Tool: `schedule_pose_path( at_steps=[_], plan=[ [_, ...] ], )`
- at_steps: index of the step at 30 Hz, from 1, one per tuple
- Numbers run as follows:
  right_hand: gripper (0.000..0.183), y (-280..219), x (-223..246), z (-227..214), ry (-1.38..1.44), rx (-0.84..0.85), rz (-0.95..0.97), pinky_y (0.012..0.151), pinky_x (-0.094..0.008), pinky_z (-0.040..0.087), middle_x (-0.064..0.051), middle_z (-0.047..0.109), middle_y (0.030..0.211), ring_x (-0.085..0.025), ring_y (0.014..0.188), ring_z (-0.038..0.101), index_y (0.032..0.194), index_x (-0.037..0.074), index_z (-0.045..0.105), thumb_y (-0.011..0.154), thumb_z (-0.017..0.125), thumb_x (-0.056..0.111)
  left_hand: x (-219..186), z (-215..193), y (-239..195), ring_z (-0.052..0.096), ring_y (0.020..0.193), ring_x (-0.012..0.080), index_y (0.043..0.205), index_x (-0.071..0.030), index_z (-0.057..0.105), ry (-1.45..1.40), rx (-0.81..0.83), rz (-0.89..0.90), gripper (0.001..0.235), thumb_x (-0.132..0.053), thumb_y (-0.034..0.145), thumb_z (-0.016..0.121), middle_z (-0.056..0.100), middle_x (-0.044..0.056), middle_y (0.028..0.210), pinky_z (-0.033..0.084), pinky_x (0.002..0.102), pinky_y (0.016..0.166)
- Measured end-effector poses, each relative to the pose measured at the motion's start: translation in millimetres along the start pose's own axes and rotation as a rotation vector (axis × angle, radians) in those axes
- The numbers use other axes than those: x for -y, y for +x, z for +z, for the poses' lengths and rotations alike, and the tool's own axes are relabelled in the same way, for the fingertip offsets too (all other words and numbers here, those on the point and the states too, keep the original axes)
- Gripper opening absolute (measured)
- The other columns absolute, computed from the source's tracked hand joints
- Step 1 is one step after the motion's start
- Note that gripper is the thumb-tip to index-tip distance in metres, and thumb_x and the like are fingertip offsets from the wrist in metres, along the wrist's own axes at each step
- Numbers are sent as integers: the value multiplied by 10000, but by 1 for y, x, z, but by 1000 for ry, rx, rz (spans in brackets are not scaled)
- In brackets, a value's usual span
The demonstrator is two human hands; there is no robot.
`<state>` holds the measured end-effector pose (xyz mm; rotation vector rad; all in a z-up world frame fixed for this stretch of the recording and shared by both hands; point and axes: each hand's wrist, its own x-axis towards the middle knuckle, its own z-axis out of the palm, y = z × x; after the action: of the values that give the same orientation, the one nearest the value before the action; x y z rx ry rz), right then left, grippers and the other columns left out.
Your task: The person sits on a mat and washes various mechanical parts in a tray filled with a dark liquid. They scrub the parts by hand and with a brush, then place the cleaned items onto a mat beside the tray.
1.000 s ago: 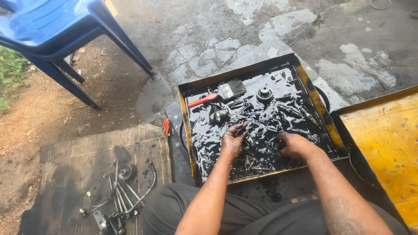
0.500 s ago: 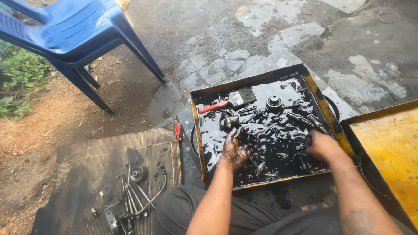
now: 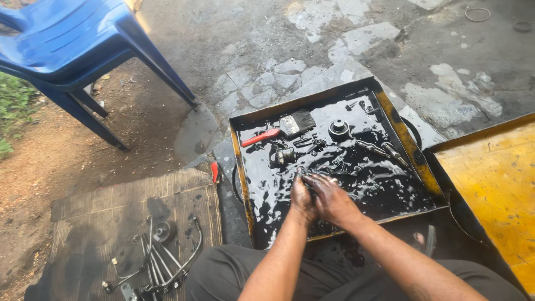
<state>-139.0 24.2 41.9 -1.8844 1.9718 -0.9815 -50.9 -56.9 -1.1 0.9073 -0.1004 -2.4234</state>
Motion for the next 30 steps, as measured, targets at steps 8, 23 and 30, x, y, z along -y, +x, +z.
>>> schedule_pose_path(
  at_steps=[8, 23, 30],
  plan=[
    [567, 4, -10, -16, -47, 239, -78, 1044, -440, 483, -183, 624, 1349, -337, 1242, 588, 1373, 72, 575, 810, 643, 101, -9, 6, -19, 687, 976, 284, 1103, -92, 650, 32, -20, 4, 456, -494, 1021, 452, 709, 144, 1026, 558, 457, 931],
    [348, -1, -77, -5, 664, 52, 707, 722, -349, 543, -111, 732, 1025, -176, 812, 623, 1249, 81, 695, 912, 608, 72, -48, 16, -23, 687, 1017, 255, 1128, -116, 711, 30, -166, 116, 283, -277, 1013, 509, 741, 87, 1124, 562, 413, 883],
    [756, 0, -42, 7, 737, -134, 355, 860, -257, 533, -27, 670, 1140, -104, 1005, 639, 1473, 134, 370, 801, 699, 22, 11, 9, -12, 716, 957, 229, 1141, -67, 715, 71, -137, 38, 429, -361, 974, 451, 765, 100, 1058, 583, 370, 827]
  ],
)
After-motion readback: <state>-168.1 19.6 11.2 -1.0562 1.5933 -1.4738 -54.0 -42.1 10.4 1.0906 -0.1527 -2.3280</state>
